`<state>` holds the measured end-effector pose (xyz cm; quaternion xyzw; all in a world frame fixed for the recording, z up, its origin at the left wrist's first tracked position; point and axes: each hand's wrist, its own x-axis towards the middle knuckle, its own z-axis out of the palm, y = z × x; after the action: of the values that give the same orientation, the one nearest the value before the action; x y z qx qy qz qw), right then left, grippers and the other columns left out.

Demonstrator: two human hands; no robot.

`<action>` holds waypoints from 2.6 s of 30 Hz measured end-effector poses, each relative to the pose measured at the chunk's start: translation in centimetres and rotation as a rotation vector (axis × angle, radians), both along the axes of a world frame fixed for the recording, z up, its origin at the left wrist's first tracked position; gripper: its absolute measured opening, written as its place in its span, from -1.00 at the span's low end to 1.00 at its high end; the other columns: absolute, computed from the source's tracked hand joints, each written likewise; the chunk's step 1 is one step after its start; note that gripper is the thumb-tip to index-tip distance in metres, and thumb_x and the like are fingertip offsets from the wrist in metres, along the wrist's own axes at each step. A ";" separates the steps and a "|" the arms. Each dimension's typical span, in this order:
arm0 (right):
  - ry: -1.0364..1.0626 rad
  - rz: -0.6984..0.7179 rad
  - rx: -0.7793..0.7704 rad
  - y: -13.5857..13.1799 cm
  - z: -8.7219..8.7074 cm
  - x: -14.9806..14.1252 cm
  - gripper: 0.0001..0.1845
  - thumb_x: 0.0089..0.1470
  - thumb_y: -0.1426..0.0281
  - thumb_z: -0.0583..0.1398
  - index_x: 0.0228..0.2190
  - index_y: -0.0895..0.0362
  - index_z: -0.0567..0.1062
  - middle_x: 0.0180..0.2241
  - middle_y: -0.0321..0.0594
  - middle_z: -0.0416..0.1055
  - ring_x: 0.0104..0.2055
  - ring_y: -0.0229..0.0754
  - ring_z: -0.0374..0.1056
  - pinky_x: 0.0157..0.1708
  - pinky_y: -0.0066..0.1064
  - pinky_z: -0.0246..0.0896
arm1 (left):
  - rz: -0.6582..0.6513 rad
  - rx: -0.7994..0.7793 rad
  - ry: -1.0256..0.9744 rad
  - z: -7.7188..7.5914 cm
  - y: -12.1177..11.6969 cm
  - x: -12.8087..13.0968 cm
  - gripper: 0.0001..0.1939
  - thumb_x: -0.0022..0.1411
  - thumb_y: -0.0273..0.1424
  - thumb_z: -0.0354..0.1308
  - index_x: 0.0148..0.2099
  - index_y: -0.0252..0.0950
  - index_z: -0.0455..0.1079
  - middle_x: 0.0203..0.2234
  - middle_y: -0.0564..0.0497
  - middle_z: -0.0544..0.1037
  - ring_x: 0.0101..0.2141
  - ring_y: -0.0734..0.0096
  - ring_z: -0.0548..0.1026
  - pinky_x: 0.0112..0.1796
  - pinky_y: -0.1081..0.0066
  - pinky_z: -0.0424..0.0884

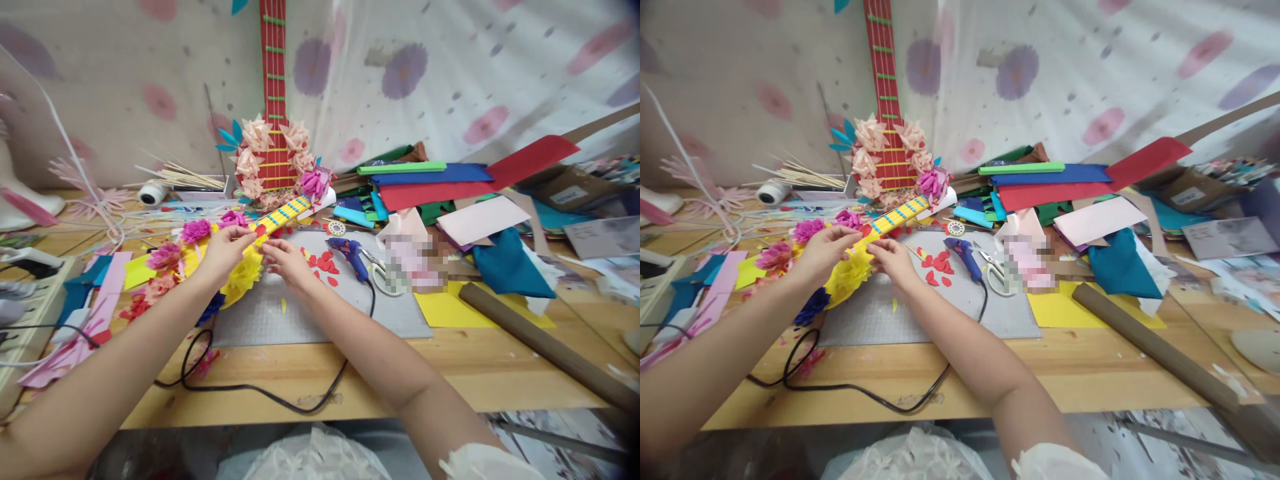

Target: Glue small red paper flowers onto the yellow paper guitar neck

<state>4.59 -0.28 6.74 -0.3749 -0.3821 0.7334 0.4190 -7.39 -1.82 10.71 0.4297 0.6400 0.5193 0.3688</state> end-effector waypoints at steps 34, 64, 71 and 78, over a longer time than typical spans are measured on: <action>-0.316 0.177 0.107 3.9 -1.2 0.9 -0.73 -0.15 0.62 0.15 -0.49 0.10 0.16 -0.75 -0.48 0.26 -0.69 -0.41 0.16 -0.65 -0.57 0.08 | -0.675 0.153 1.097 -1.1 6.7 -3.6 -0.51 -0.10 -0.34 0.16 -0.04 -0.25 0.26 -0.09 -0.08 0.41 -0.07 0.18 0.36 -0.08 0.29 0.24; -0.166 0.200 0.004 4.8 -1.5 0.4 -0.86 -0.08 0.62 0.08 -0.54 0.16 0.31 -0.63 -0.29 0.41 -0.62 -0.38 0.30 -0.57 -0.58 0.24 | -0.702 0.131 0.835 -0.1 5.2 -4.7 -0.42 -0.17 -0.34 0.19 -0.01 -0.27 0.27 -0.04 -0.11 0.37 -0.01 0.12 0.32 -0.02 0.23 0.24; -0.137 0.140 -0.030 4.7 -1.3 0.7 -0.83 -0.08 0.64 0.01 -0.49 0.13 0.21 -0.61 -0.30 0.43 -0.63 -0.38 0.32 -0.54 -0.55 0.25 | -0.735 0.252 1.029 -0.9 5.6 -4.3 -0.30 -0.15 -0.31 0.21 0.10 -0.26 0.16 0.05 -0.14 0.24 0.11 0.10 0.16 0.08 0.19 0.12; -0.140 0.130 -0.022 4.8 -1.2 0.8 -0.82 -0.03 0.64 0.01 -0.46 0.12 0.17 -0.61 -0.32 0.43 -0.60 -0.37 0.35 -0.53 -0.54 0.27 | -0.759 0.284 1.109 -1.2 6.2 -4.1 -0.28 -0.14 -0.41 0.19 0.13 -0.26 0.12 0.04 -0.14 0.25 0.09 0.13 0.19 0.06 0.21 0.13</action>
<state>5.42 4.50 5.56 -0.4042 -0.4261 0.7352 0.3386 -11.49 4.38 9.48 0.8708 0.4650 0.1361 0.0833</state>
